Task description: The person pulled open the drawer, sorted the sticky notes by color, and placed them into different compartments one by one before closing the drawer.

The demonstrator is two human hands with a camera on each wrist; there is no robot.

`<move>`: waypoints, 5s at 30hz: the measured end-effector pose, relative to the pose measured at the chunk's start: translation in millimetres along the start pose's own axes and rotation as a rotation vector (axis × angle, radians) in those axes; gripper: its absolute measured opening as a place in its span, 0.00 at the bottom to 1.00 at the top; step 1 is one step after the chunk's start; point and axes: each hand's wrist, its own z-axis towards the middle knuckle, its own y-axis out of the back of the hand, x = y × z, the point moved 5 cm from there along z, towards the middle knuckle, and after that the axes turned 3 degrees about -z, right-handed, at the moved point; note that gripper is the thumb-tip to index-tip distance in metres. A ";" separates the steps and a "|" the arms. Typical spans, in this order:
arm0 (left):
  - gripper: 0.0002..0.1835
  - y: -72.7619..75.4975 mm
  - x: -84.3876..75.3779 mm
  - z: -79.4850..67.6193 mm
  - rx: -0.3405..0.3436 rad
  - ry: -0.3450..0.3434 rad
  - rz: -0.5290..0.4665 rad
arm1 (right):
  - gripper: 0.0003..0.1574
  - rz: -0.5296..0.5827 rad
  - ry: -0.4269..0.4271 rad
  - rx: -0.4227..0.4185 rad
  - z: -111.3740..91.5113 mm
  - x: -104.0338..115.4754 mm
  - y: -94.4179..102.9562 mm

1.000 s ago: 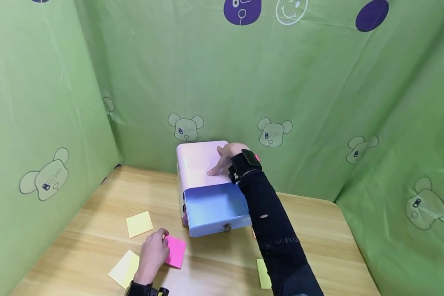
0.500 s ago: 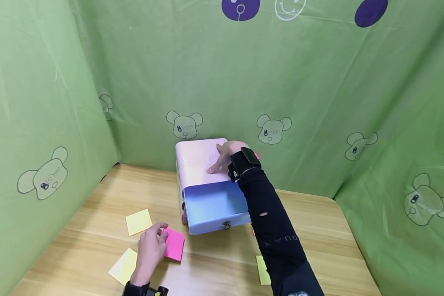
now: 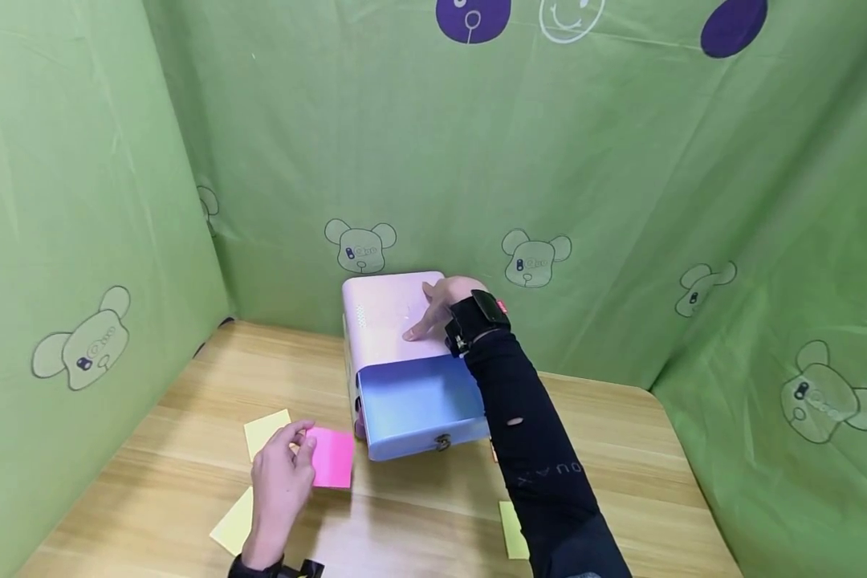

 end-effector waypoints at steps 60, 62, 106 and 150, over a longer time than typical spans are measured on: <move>0.11 -10.2 -105.3 23.4 -0.183 -0.308 -0.312 | 0.78 0.053 -0.028 -0.011 -1.0 2.3 2.7; 0.11 -13.4 -105.8 23.4 -0.169 -0.296 -0.293 | 0.77 0.057 -0.029 -0.010 -2.4 2.9 2.7; 0.05 -67.6 -126.7 22.8 0.175 -0.327 -0.092 | 0.77 0.030 -0.035 0.013 -1.6 -7.4 -2.6; 0.18 -70.5 -138.9 24.2 0.462 -0.281 0.104 | 0.77 0.076 -0.019 0.010 -1.6 -7.5 -3.2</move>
